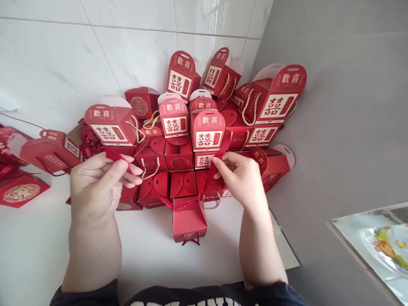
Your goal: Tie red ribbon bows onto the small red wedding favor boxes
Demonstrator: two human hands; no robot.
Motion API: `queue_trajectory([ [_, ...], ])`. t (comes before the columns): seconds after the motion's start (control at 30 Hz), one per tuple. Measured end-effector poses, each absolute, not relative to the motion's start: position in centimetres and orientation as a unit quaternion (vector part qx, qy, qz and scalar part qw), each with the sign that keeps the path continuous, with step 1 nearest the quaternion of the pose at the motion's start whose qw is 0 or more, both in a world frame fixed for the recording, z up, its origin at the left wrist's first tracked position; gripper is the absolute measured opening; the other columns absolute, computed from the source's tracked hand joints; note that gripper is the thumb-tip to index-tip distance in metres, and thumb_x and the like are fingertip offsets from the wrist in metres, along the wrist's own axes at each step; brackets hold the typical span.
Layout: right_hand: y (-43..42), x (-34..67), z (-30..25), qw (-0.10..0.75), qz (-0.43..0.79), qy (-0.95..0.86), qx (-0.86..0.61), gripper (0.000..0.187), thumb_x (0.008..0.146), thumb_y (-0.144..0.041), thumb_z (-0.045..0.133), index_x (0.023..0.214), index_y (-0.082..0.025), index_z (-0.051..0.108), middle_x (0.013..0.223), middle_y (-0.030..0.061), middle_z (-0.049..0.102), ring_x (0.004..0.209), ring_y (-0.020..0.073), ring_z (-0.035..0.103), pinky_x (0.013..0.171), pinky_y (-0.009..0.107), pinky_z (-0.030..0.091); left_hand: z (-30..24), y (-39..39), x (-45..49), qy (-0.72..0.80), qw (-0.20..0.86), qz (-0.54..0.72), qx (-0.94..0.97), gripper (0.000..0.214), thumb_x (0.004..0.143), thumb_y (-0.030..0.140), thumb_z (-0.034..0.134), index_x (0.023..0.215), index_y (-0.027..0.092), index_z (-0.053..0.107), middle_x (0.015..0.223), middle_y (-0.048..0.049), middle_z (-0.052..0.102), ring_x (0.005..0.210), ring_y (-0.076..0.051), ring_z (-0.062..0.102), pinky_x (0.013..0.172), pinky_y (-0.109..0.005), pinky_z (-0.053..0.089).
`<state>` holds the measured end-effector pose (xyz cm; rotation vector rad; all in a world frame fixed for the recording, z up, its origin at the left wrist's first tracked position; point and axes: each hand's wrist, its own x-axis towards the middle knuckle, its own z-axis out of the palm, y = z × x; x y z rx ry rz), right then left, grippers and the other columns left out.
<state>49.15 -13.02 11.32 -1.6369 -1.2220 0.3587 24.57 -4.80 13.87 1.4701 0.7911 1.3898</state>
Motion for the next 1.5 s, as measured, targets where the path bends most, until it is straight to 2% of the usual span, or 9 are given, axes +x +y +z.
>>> queue_trajectory([
  [0.33, -13.7, 46.2, 12.6, 0.651, 0.123, -0.506, -0.553, 0.018, 0.088, -0.035, 0.068, 0.079, -0.021, 0.066, 0.062, -0.0003, 0.064, 0.05, 0.012, 0.056, 0.044, 0.024, 0.044, 14.2, -6.0, 23.2, 0.107, 0.463, 0.545, 0.69, 0.005, 0.077, 0.031, 0.077, 0.08, 0.028, 0.08, 0.056, -0.0017, 0.072, 0.034, -0.012, 0.056, 0.03, -0.02, 0.043],
  [0.47, -13.7, 45.8, 12.2, 0.619, 0.148, -0.523, -0.567, 0.019, 0.09, -0.037, 0.066, 0.083, -0.02, 0.064, 0.073, 0.0028, 0.067, 0.059, 0.0135, 0.059, 0.048, 0.025, 0.044, 14.0, -5.7, 23.8, 0.201, 0.49, 0.459, 0.713, 0.007, 0.08, 0.028, 0.074, 0.079, 0.025, 0.079, 0.059, -0.003, 0.072, 0.047, -0.013, 0.064, 0.039, -0.019, 0.05],
  [0.63, -14.1, 46.8, 12.0, 0.522, 0.123, -0.57, -0.623, 0.018, 0.091, -0.038, 0.062, 0.086, -0.021, 0.055, 0.092, 0.0044, 0.068, 0.06, 0.013, 0.056, 0.048, 0.025, 0.041, 13.7, -5.1, 23.9, 0.24, 0.518, 0.363, 0.737, 0.008, 0.083, 0.024, 0.07, 0.081, 0.02, 0.076, 0.062, -0.0029, 0.073, 0.036, -0.008, 0.054, 0.035, -0.016, 0.043],
  [0.8, -14.4, 47.4, 12.4, 0.389, -0.042, -0.614, -0.686, 0.018, 0.093, -0.027, 0.058, 0.109, -0.022, 0.059, 0.112, 0.0085, 0.063, 0.102, 0.0248, 0.059, 0.075, 0.033, 0.05, 13.8, -5.2, 23.8, 0.238, 0.563, 0.332, 0.719, 0.009, 0.085, 0.024, 0.067, 0.081, 0.019, 0.073, 0.06, -0.0013, 0.072, 0.031, -0.007, 0.053, 0.032, -0.014, 0.041],
  [0.9, -13.7, 46.7, 12.2, 0.307, 0.101, -0.747, -0.581, 0.011, 0.097, -0.024, 0.051, 0.101, -0.022, 0.061, 0.106, 0.0066, 0.065, 0.1, 0.0212, 0.06, 0.084, 0.033, 0.048, 14.2, -5.7, 24.0, 0.26, 0.577, 0.326, 0.702, 0.007, 0.084, 0.024, 0.067, 0.082, 0.019, 0.072, 0.054, 0.0008, 0.068, 0.031, -0.009, 0.055, 0.031, -0.014, 0.043],
  [1.03, -12.1, 45.9, 10.5, 0.17, 0.269, -0.795, -0.516, 0.011, 0.098, -0.029, 0.048, 0.095, -0.021, 0.057, 0.095, 0.0038, 0.067, 0.081, 0.0171, 0.062, 0.07, 0.028, 0.047, 14.6, -6.3, 24.3, 0.304, 0.552, 0.347, 0.695, 0.004, 0.08, 0.02, 0.069, 0.077, 0.019, 0.071, 0.046, 0.0034, 0.062, 0.033, -0.01, 0.056, 0.033, -0.014, 0.045],
  [1.17, -11.4, 46.3, 8.7, 0.164, 0.303, -0.742, -0.575, 0.023, 0.1, -0.041, 0.043, 0.092, -0.021, 0.052, 0.075, 0.0004, 0.066, 0.064, 0.0154, 0.058, 0.062, 0.027, 0.042, 14.3, -5.7, 23.8, 0.283, 0.532, 0.372, 0.707, 0.007, 0.08, 0.025, 0.071, 0.075, 0.02, 0.073, 0.042, 0.0043, 0.057, 0.029, -0.008, 0.05, 0.029, -0.013, 0.039],
  [1.33, -11.7, 47.7, 7.8, 0.159, 0.406, -0.746, -0.504, 0.025, 0.096, -0.034, 0.054, 0.119, -0.024, 0.051, 0.08, -0.0032, 0.068, 0.068, 0.0135, 0.062, 0.067, 0.025, 0.044, 13.8, -4.8, 23.0, 0.253, 0.516, 0.419, 0.703, 0.013, 0.078, 0.031, 0.074, 0.073, 0.019, 0.074, 0.039, 0.0033, 0.053, 0.027, -0.007, 0.044, 0.028, -0.016, 0.029],
  [1.5, -12.3, 46.8, 9.6, 0.224, 0.307, -0.747, -0.545, 0.032, 0.1, -0.031, 0.046, 0.131, -0.024, 0.051, 0.072, -0.0025, 0.067, 0.061, 0.0138, 0.059, 0.065, 0.025, 0.045, 13.5, -4.3, 24.4, 0.264, 0.549, 0.46, 0.646, 0.019, 0.08, 0.03, 0.073, 0.069, 0.016, 0.073, 0.04, 0.0028, 0.051, 0.034, -0.005, 0.044, 0.036, -0.015, 0.035],
])
